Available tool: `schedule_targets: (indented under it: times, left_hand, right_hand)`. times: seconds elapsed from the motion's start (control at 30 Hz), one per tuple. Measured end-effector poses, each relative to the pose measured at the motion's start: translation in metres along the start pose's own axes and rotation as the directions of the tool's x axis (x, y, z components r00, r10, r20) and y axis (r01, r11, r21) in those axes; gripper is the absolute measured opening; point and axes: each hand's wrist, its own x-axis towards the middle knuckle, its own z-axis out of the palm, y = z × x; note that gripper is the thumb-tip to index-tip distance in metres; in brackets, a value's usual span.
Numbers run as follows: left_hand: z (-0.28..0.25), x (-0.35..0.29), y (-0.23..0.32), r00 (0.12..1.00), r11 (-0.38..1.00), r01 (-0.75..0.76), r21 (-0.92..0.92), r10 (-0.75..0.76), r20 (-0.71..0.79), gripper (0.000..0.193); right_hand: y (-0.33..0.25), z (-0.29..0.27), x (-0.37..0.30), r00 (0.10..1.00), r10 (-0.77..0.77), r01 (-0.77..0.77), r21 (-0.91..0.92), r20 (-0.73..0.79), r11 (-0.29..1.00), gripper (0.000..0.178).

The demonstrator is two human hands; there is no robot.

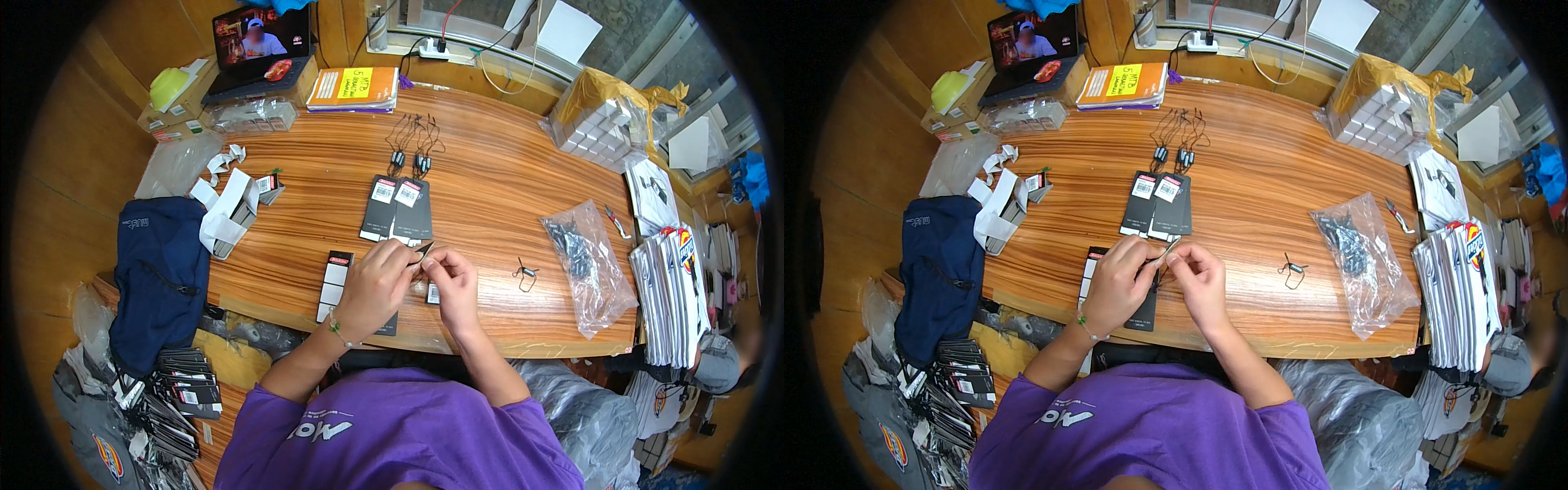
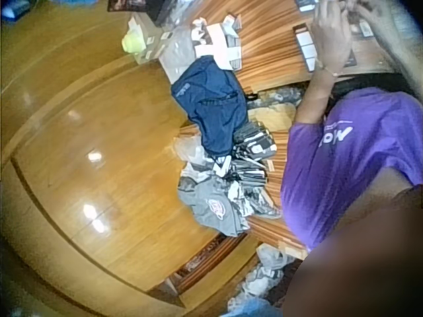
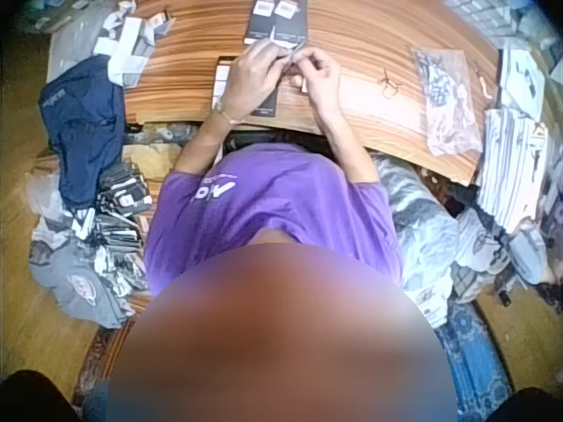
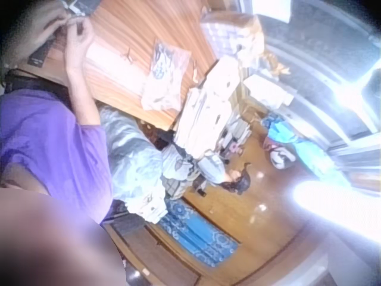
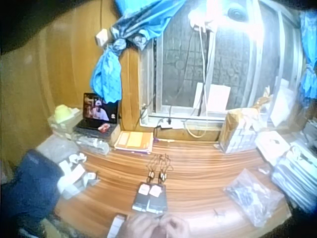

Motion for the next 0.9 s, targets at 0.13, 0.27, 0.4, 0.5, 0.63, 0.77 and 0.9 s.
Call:
schedule_targets:
  times: [0.13, 0.27, 0.4, 0.5, 0.63, 0.77, 0.9]
  left_hand:
    - [0.003, 0.002, 0.0, 0.999, 1.0, -0.026, 0.001, 0.026, -0.024, 0.012]
    - [0.002, 0.003, 0.001, 0.998, 0.997, -0.052, 0.063, 0.054, -0.031, 0.013]
    - [0.006, 0.0, -0.003, 0.999, 0.998, -0.049, 0.037, 0.049, -0.01, 0.011]
    - [0.006, -0.002, 0.0, 0.997, 0.997, -0.073, 0.03, 0.074, -0.036, 0.012]
    - [0.001, -0.006, 0.001, 0.998, 0.998, -0.046, -0.049, 0.043, -0.053, 0.014]
    - [-0.006, -0.006, 0.012, 0.99, 0.97, 0.131, -0.206, -0.138, -0.02, 0.014]
    - [-0.005, -0.006, 0.008, 0.995, 0.97, 0.092, -0.223, -0.097, -0.01, 0.015]
  right_hand:
    - [-0.006, 0.001, 0.003, 0.849, -0.506, 0.466, -0.663, 0.151, 0.585, 0.01]
    - [0.0, 0.0, 0.003, 0.996, -0.085, 0.08, -0.132, -0.028, 0.988, 0.01]
    - [0.01, -0.003, 0.001, 0.953, 0.275, -0.299, 0.545, 0.127, 0.783, 0.009]
    - [0.012, -0.005, -0.005, 0.989, 0.146, -0.148, 0.275, 0.026, 0.95, 0.004]
    - [0.012, -0.016, -0.002, 0.989, -0.151, 0.149, -0.175, 0.006, 0.973, 0.01]
    - [0.004, -0.012, 0.002, 0.941, -0.335, 0.308, -0.298, -0.042, 0.904, 0.016]
    - [0.006, -0.024, 0.002, 0.959, -0.241, 0.274, -0.271, 0.15, 0.923, 0.018]
